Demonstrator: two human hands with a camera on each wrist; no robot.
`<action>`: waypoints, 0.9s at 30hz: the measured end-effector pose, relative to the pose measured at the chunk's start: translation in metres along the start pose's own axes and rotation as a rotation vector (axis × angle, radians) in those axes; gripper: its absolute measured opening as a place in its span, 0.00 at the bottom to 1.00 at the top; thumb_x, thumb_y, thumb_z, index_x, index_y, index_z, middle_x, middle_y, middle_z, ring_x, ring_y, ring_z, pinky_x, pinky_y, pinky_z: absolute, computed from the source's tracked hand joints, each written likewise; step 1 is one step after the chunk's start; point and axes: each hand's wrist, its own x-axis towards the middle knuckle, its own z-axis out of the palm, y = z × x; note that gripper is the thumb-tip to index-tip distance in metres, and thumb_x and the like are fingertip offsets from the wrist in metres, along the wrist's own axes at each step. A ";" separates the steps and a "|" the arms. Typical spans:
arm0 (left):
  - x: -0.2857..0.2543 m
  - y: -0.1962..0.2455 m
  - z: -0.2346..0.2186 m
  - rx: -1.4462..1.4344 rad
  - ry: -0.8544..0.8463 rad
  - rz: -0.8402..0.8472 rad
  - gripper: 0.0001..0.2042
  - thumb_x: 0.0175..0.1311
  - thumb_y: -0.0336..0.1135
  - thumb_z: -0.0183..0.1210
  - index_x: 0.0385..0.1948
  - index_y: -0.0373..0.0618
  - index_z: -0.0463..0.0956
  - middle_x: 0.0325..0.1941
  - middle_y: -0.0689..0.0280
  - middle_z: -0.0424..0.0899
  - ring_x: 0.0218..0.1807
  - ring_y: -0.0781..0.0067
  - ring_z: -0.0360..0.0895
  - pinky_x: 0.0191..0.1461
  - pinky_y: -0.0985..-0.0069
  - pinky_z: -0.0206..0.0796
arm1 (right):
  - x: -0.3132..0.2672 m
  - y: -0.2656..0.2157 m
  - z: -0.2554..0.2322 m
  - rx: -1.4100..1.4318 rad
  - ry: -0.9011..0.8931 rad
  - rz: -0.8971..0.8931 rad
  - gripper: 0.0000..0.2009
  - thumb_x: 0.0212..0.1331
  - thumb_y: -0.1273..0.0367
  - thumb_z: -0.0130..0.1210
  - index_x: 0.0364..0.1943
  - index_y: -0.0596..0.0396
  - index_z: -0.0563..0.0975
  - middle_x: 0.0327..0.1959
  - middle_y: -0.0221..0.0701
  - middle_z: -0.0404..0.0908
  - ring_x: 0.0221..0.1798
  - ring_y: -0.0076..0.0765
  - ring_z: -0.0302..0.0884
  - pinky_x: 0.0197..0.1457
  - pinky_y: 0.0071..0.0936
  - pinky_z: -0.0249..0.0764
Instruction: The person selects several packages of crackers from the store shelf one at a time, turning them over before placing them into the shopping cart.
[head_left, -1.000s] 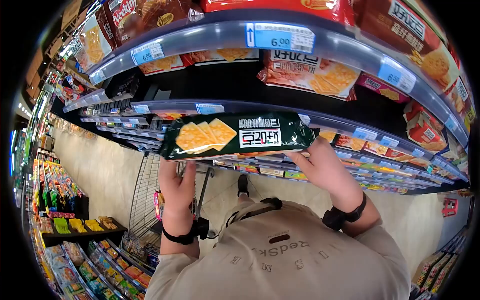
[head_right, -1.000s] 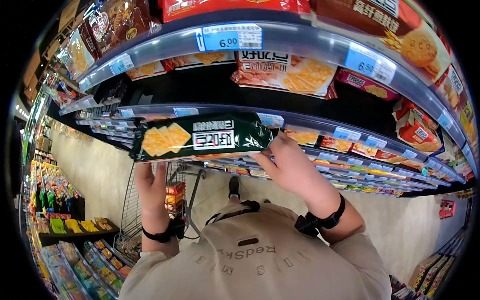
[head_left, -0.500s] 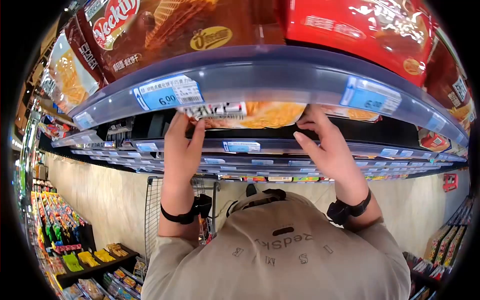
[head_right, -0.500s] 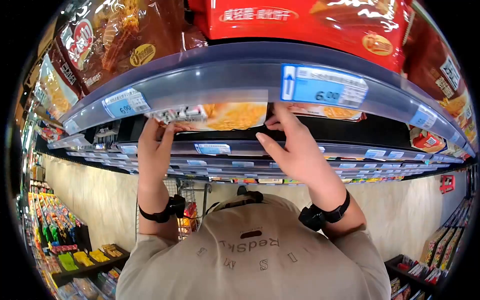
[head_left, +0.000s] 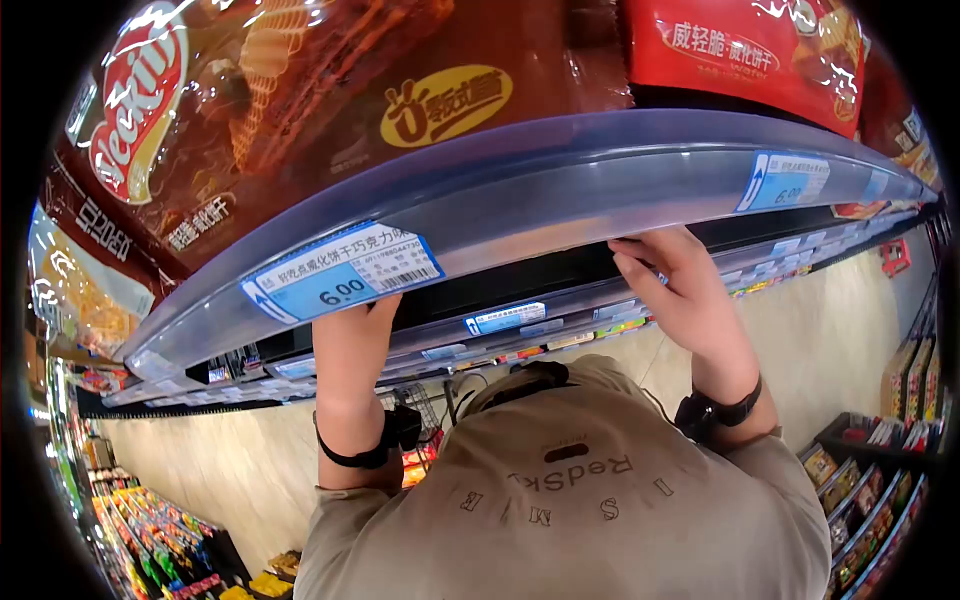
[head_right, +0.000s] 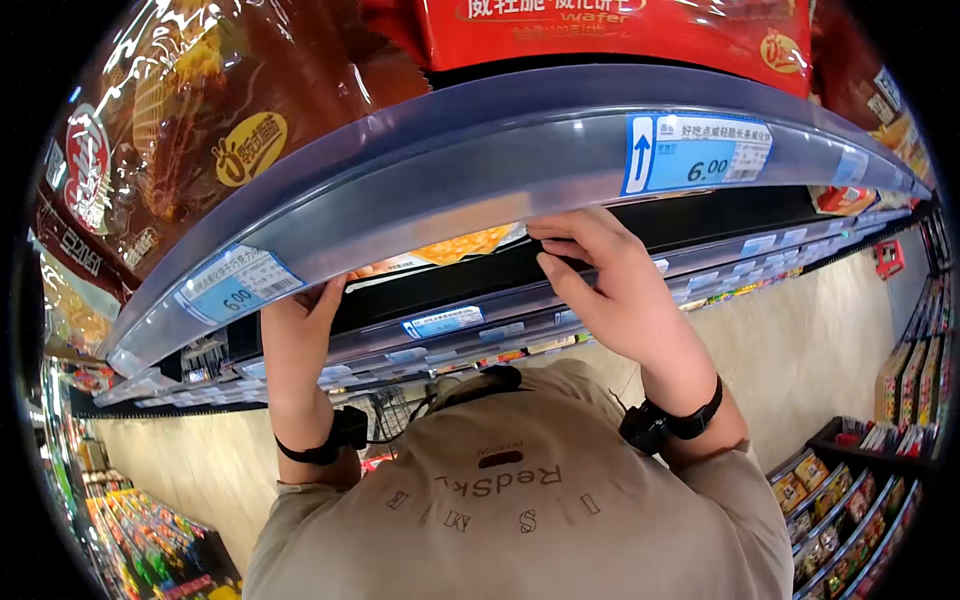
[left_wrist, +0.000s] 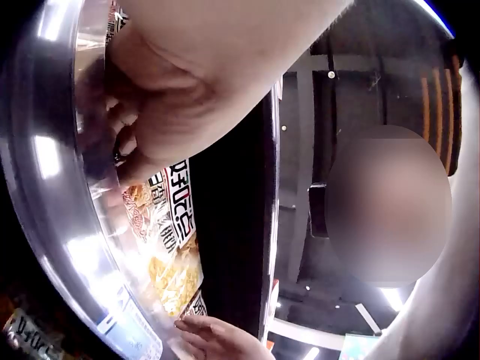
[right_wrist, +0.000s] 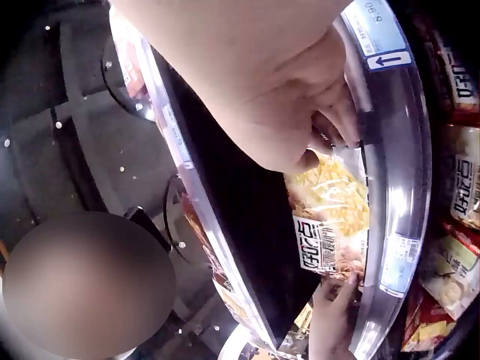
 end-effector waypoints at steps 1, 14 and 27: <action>0.003 -0.002 0.002 -0.018 0.022 0.025 0.13 0.67 0.21 0.63 0.51 0.31 0.76 0.47 0.59 0.85 0.47 0.74 0.82 0.52 0.78 0.73 | 0.002 -0.002 0.002 -0.052 -0.002 -0.017 0.15 0.65 0.78 0.56 0.55 0.65 0.76 0.50 0.42 0.77 0.55 0.41 0.81 0.61 0.31 0.78; 0.007 0.011 0.007 0.279 -0.015 0.108 0.15 0.67 0.36 0.65 0.48 0.35 0.79 0.37 0.57 0.83 0.36 0.65 0.75 0.42 0.71 0.68 | 0.012 0.007 0.000 -0.173 -0.050 0.012 0.19 0.62 0.74 0.59 0.58 0.64 0.75 0.53 0.47 0.79 0.57 0.54 0.79 0.61 0.37 0.76; -0.055 0.058 0.029 0.089 0.286 0.128 0.19 0.70 0.24 0.55 0.62 0.37 0.69 0.58 0.55 0.82 0.61 0.64 0.77 0.67 0.68 0.64 | -0.009 -0.008 -0.054 -0.165 -0.385 -0.301 0.20 0.62 0.76 0.58 0.60 0.57 0.76 0.66 0.45 0.75 0.67 0.54 0.74 0.68 0.38 0.70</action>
